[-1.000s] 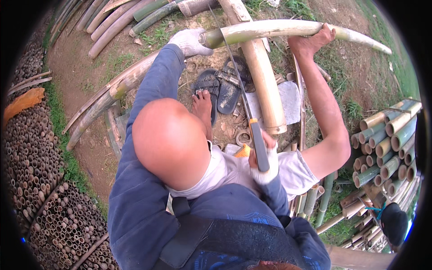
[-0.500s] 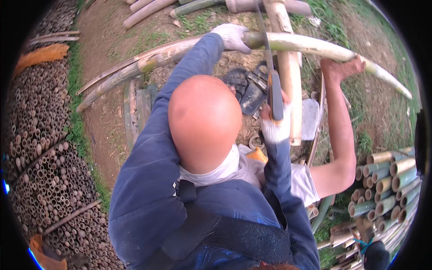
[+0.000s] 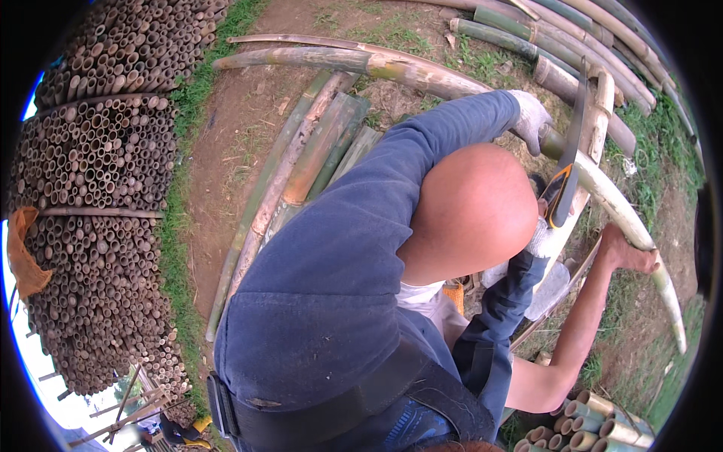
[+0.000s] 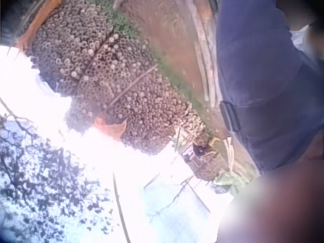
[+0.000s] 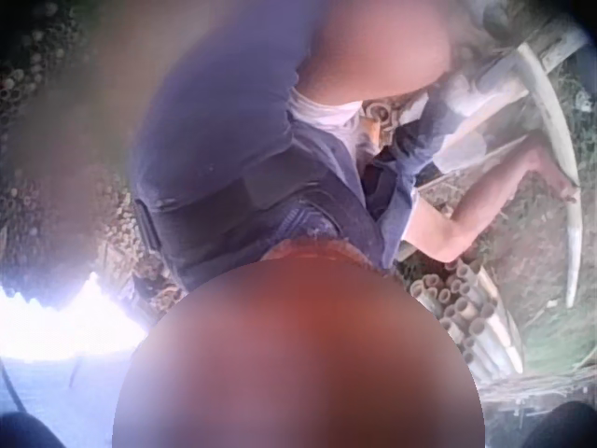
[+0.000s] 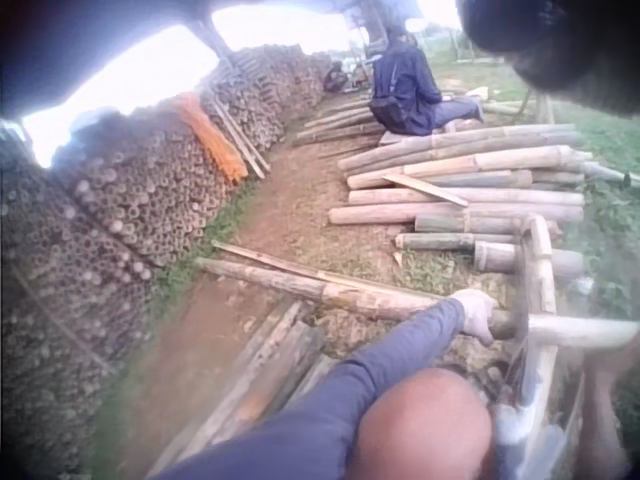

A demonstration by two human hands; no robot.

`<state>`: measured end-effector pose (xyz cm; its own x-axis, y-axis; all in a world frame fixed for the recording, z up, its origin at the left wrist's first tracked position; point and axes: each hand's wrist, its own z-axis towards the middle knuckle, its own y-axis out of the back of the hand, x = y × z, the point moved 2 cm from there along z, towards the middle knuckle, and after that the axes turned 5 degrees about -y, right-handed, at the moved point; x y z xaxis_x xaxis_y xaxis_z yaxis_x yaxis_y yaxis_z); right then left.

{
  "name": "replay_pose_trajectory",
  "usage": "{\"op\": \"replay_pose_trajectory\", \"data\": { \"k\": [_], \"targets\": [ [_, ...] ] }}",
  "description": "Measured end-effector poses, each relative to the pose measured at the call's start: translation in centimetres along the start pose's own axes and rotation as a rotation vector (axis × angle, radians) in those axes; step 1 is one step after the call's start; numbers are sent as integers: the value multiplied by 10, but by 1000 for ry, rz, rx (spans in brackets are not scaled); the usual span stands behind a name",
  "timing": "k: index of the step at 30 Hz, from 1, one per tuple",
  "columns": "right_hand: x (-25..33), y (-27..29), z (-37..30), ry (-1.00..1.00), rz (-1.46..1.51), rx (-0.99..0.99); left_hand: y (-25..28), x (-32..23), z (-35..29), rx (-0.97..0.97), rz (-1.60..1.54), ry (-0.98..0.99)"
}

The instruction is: The person uses a hand saw to cut long bamboo poles into shorter sections. They position each pole on a makeshift support, saw through it, and then move the cut pieces aside. The task is performed repeatedly on multiple bamboo poles.

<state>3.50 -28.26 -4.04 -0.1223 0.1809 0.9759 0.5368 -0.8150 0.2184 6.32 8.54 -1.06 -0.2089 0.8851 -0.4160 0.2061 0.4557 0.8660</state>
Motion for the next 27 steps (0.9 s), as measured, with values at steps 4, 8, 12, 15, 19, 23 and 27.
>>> {"op": "replay_pose_trajectory", "data": {
  "k": [4,8,12,15,19,23,27],
  "targets": [
    [-13,89,-103,15,-83,-65,-6,9,4,-24,4,-21],
    [-16,124,-139,27,-115,-149,-9,11,12,-21,20,-46],
    [11,54,-50,46,-120,-137,-7,4,4,-83,13,13],
    [10,-15,37,7,-43,-114,-6,0,-1,-90,-39,57],
    [-6,-19,-1,39,-35,32,-7,-1,5,-103,22,-22],
    [13,36,-149,190,-351,27,-8,3,12,-56,45,-17],
    [35,35,-134,223,-298,9,-7,3,11,-72,55,5]
  ]
}}
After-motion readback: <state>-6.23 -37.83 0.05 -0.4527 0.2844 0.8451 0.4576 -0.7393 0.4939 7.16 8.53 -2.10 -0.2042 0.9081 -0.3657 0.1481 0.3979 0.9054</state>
